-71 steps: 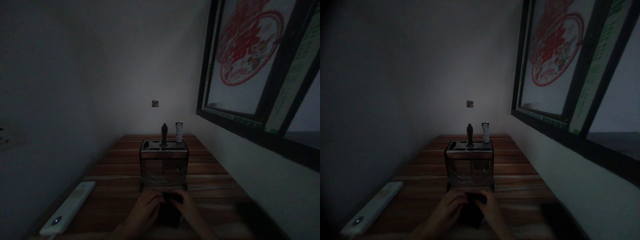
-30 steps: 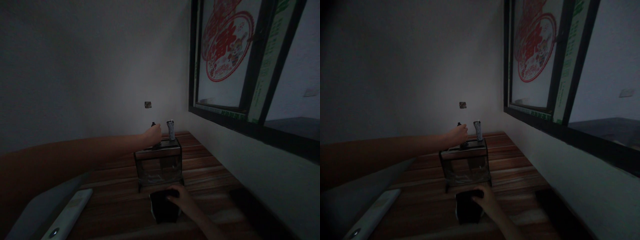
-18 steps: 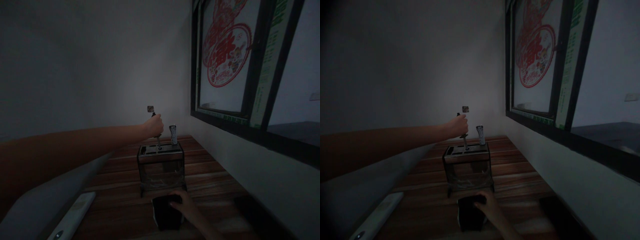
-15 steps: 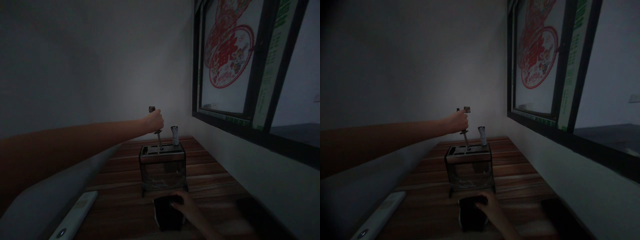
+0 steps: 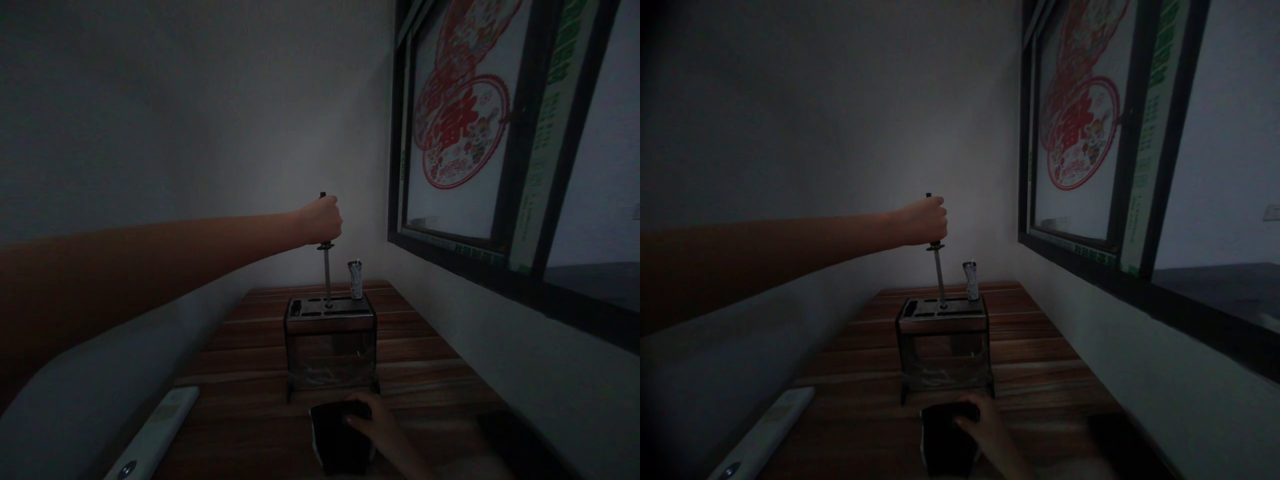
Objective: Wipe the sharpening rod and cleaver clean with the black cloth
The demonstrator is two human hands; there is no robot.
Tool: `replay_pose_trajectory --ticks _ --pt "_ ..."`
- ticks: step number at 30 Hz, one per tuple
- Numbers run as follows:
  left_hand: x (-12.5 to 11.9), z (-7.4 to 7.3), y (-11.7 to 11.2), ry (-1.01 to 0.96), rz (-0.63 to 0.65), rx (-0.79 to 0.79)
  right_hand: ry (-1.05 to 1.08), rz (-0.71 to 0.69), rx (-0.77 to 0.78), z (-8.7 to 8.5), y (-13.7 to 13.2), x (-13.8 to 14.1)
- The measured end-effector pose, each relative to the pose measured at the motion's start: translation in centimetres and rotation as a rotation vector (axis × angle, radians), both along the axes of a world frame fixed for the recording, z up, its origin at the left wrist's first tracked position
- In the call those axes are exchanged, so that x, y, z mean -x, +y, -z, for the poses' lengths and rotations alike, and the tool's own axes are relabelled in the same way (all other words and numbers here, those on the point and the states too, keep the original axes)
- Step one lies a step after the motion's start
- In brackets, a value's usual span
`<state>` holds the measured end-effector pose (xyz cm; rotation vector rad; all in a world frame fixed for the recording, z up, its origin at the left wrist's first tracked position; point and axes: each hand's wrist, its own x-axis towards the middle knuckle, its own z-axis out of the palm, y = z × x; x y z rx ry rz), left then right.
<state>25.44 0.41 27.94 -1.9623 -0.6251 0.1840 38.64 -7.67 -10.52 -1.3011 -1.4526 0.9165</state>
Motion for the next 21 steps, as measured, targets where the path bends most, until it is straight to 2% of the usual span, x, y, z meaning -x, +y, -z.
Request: replay_pose_trajectory --ticks 3,7,9,11,14,16,18,21 --pt "0.1 -1.8 0.1 -0.084 -0.01 -0.011 0.011 0.01 0.0 0.4 0.1 -0.1" --pt "2.1 -4.0 -0.1 -0.148 -0.052 -0.067 -0.002 0.005 -0.019 0.6 0.3 -0.1" --pt "3.7 -4.1 -0.6 -0.19 -0.068 -0.068 -0.006 0.004 -0.03 0.7 0.3 0.0" --pt "5.3 -3.3 -1.2 -0.27 -0.093 -0.059 -0.007 0.011 -0.044 0.6 0.3 0.1" --pt "7.3 0.0 -1.9 -0.408 -0.141 -0.015 -0.025 0.011 -0.068 0.4 0.2 0.3" --pt "8.1 3.5 -2.4 -0.498 -0.155 0.071 -0.036 0.025 -0.076 0.0 0.0 0.5" --pt "8.3 8.1 -3.3 -0.574 -0.137 0.222 -0.025 0.056 -0.079 -0.5 -0.1 0.6" --pt "7.3 16.7 -5.8 -0.962 -0.066 0.964 0.043 0.047 -0.067 -1.5 -0.3 0.6"
